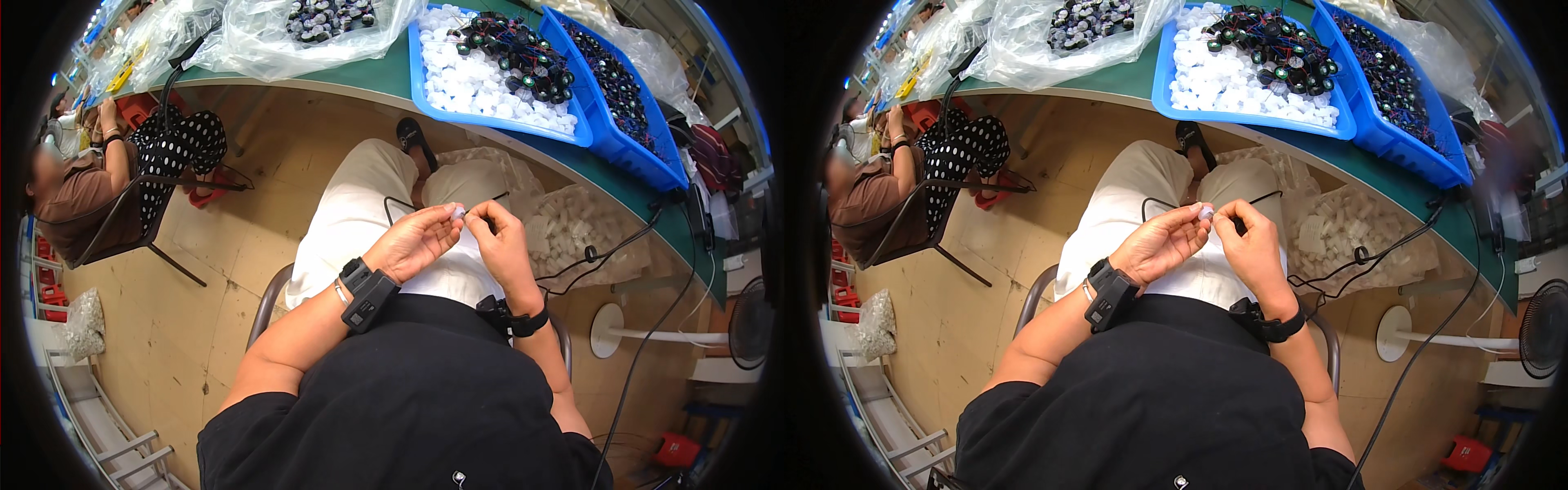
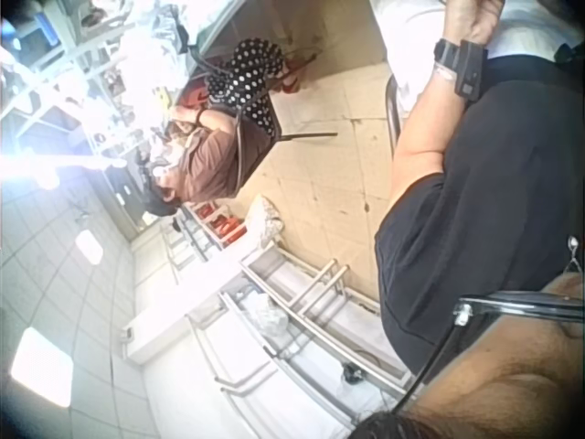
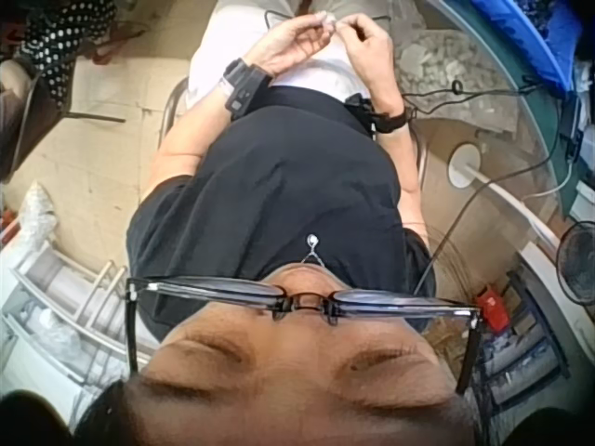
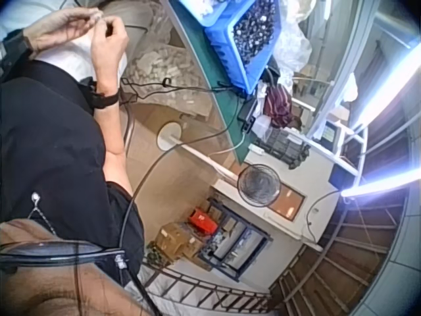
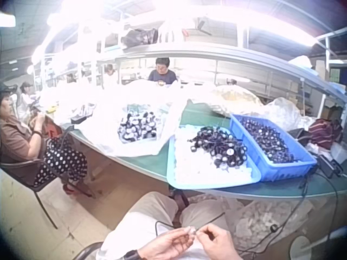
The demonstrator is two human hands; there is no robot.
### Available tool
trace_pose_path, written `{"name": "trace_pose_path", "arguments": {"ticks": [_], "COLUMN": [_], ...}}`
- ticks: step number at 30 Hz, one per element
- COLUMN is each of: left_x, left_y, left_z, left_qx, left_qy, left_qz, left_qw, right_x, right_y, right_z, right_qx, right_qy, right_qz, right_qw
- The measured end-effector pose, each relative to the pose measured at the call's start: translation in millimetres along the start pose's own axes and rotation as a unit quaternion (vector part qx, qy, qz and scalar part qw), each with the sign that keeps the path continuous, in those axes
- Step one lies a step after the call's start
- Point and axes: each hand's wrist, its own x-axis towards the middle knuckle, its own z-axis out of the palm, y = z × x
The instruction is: The person sits at a workbench and repeatedly picks up small white plastic components and black electronic modules with wires. They insert the modules into the white components and place the assembled units into a blue tray. The person occasionally adjusts the head-mounted camera during the task.
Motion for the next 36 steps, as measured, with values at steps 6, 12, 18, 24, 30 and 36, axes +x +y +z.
{"name": "trace_pose_path", "arguments": {"ticks": [6,12,18,24,30,36], "left_x": [1,0,1,2,4,5], "left_y": [-2,-2,-2,-2,-2,-2], "left_z": [-2,-2,-3,-5,-7,-8], "left_qx": [0.01,0.039,0.043,0.019,-0.004,0.002], "left_qy": [-0.019,-0.015,-0.01,-0.008,-0.011,-0.008], "left_qz": [-0.003,0.0,0.003,-0.005,-0.014,-0.014], "left_qw": [1.0,0.999,0.999,1.0,1.0,1.0], "right_x": [3,4,3,-1,-3,-1], "right_y": [10,7,7,2,-3,4], "right_z": [-5,-7,-8,0,2,-1], "right_qx": [0.111,0.175,0.156,0.019,-0.035,-0.014], "right_qy": [-0.058,-0.07,-0.052,0.012,0.009,-0.002], "right_qz": [0.066,0.133,0.129,0.001,-0.023,-0.006], "right_qw": [0.99,0.973,0.978,1.0,0.999,1.0]}}
